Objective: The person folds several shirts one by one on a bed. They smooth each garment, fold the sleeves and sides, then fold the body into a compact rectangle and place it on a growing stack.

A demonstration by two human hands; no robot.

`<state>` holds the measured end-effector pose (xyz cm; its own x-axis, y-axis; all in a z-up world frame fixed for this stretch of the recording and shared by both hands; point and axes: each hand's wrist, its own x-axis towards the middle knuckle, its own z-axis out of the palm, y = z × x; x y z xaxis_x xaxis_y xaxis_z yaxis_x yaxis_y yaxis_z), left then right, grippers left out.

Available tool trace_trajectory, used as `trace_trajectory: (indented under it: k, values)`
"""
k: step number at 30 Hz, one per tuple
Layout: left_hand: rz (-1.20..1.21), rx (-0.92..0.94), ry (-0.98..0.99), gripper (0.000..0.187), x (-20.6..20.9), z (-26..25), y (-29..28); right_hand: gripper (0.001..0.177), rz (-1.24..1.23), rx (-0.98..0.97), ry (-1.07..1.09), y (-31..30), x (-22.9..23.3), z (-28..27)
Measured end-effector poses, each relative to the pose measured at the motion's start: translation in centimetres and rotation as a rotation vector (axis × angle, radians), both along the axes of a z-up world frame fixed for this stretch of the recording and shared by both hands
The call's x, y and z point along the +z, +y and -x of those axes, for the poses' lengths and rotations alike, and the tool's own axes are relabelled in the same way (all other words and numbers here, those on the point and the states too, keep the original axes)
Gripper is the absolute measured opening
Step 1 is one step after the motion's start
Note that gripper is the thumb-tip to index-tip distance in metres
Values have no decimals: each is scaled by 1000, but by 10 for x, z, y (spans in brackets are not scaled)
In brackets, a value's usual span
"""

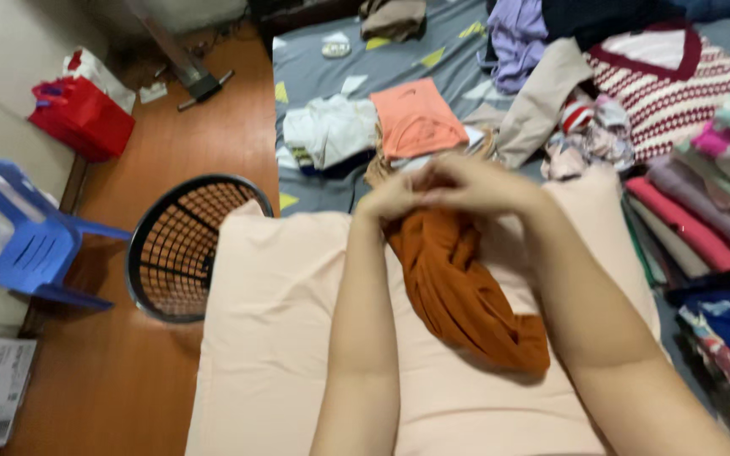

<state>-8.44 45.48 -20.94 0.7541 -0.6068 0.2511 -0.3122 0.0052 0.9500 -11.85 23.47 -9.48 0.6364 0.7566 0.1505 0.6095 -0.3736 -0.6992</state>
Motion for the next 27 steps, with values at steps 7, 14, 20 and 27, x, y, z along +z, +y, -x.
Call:
trace_trajectory:
  k: [7, 14, 20, 27]
  values:
    - [399, 691, -160, 25, 98, 35, 45, 92, -3, -306, -109, -11, 18, 14]
    - [-637, 1322, -156, 48, 158, 91, 118, 55, 651, -419, 217, 25, 72, 56]
    - [-1050, 863, -363, 90, 178, 89, 86, 44, 252, -24, 70, 48, 40, 41]
    - [-617, -31, -191, 69, 158, 58, 42, 18, -245, -29, 364, 1, 7, 1]
